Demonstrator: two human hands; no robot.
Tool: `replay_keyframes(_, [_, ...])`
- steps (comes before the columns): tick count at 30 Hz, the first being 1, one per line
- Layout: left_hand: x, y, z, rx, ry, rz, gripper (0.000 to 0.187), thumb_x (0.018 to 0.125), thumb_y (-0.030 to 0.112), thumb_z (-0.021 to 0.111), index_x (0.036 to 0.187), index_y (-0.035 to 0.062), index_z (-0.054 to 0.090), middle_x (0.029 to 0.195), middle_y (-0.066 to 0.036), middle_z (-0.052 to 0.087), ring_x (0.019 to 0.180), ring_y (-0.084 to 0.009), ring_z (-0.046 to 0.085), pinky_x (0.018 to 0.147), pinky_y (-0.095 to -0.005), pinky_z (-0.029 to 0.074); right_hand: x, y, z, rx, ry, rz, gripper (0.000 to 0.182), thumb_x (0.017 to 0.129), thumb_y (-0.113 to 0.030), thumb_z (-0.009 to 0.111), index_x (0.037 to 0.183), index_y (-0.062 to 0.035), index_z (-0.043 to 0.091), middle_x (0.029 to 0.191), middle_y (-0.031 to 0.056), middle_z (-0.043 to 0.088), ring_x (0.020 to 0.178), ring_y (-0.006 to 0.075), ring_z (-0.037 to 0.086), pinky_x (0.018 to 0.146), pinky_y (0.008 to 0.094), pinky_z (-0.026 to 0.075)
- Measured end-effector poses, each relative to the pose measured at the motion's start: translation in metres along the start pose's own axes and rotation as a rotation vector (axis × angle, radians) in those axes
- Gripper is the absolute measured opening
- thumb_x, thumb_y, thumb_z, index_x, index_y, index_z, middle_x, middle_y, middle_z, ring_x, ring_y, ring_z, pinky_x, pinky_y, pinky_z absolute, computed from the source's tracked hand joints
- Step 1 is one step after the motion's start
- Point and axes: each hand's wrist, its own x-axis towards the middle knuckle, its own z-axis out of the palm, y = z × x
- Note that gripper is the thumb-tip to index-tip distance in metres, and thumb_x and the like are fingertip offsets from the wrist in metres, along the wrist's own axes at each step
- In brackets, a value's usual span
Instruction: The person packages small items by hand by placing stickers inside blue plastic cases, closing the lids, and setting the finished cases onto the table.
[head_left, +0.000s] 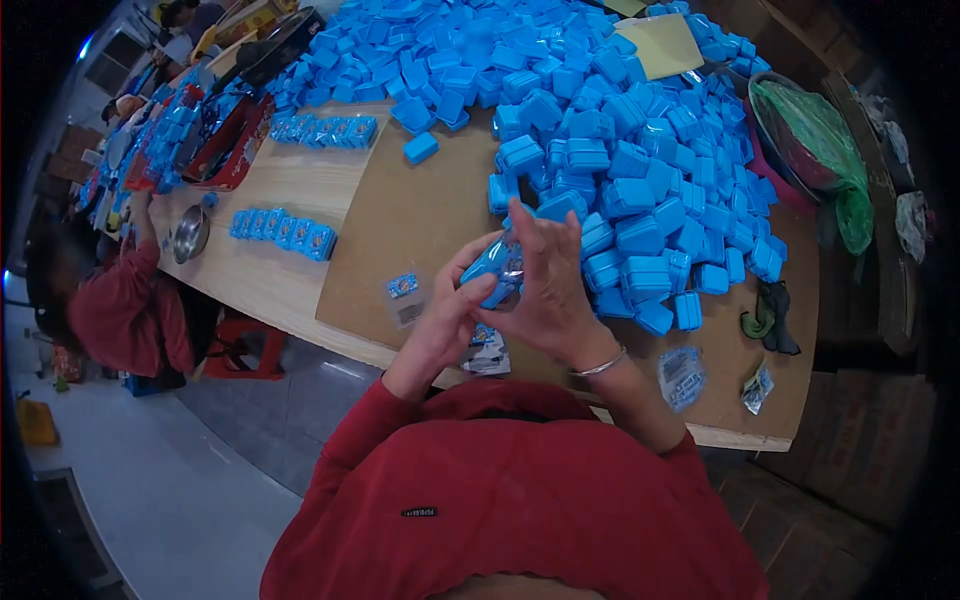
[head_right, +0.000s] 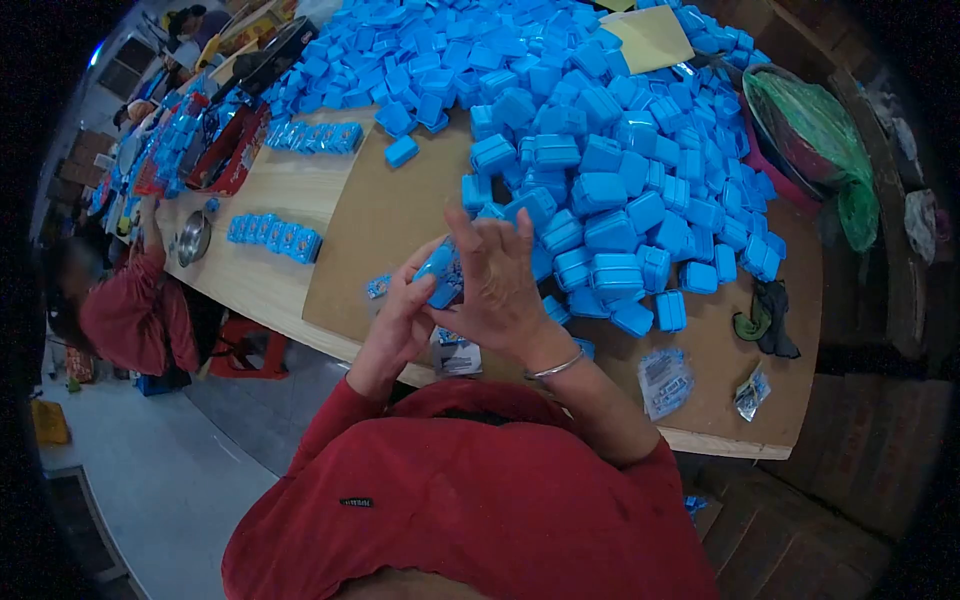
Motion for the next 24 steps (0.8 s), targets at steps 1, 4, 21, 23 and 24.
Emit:
replay_keyframes(1, [0.002, 0.0, 0.001, 0.19, 0.038, 0.046, 0.053, 0.083, 0.013, 0.066, 0.129, -0.0015, 0.043, 0.123, -0.012, 0.052, 0.109, -0.0174, 0.055, 0.09, -0.0298, 0.047, -0.001, 0.0, 0.001, 0.009, -0.017, -0.001, 0.117, 0.052, -0.03, 0.086, 0.143, -0.0068, 0.016, 0.111, 0.0094, 0.048, 0.106, 0.0272, 0.048, 0.103, 0.0555, 0.018])
replay_keyframes(4, [0.007, 0.002, 0.0, 0.546, 0.116, 0.138, 0.046, 0.085, 0.015, 0.065, 0.124, -0.0021, 0.048, 0.116, -0.011, 0.056, 0.103, -0.014, 0.056, 0.086, -0.0267, 0.047, 0.0, 0.0, -0.001, 0.067, -0.046, 0.005, 0.116, 0.053, -0.028, 0.084, 0.143, -0.0065, 0.016, 0.11, 0.01, 0.048, 0.105, 0.0272, 0.048, 0.104, 0.0552, 0.017])
replay_keyframes(21, [-0.037, 0.006, 0.006, 0.493, 0.229, 0.181, 0.025, 0.088, 0.012, 0.061, 0.108, -0.0009, 0.053, 0.094, -0.006, 0.062, 0.086, -0.0079, 0.058, 0.074, -0.0219, 0.047, -0.005, -0.004, -0.001, 0.343, -0.038, -0.094, 0.105, 0.056, -0.02, 0.081, 0.141, -0.0073, 0.02, 0.11, 0.0122, 0.05, 0.106, 0.0305, 0.049, 0.106, 0.0561, 0.019])
replay_keyframes(23, [-0.041, 0.004, -0.001, 0.453, 0.227, 0.156, 0.032, 0.087, 0.011, 0.063, 0.113, -0.0011, 0.049, 0.097, -0.007, 0.061, 0.088, -0.0095, 0.058, 0.076, -0.0229, 0.048, -0.006, -0.005, 0.001, 0.361, -0.043, -0.102, 0.104, 0.056, -0.021, 0.08, 0.14, -0.0074, 0.021, 0.111, 0.0118, 0.05, 0.106, 0.0306, 0.049, 0.106, 0.0558, 0.019])
replay_keyframes(24, [-0.041, 0.005, -0.001, 0.432, 0.226, 0.145, 0.035, 0.086, 0.01, 0.063, 0.115, -0.0012, 0.048, 0.098, -0.008, 0.061, 0.09, -0.0103, 0.058, 0.077, -0.0235, 0.048, -0.006, -0.006, 0.001, 0.369, -0.046, -0.108, 0.103, 0.057, -0.021, 0.08, 0.14, -0.0074, 0.021, 0.111, 0.0117, 0.05, 0.106, 0.0306, 0.049, 0.106, 0.0557, 0.019])
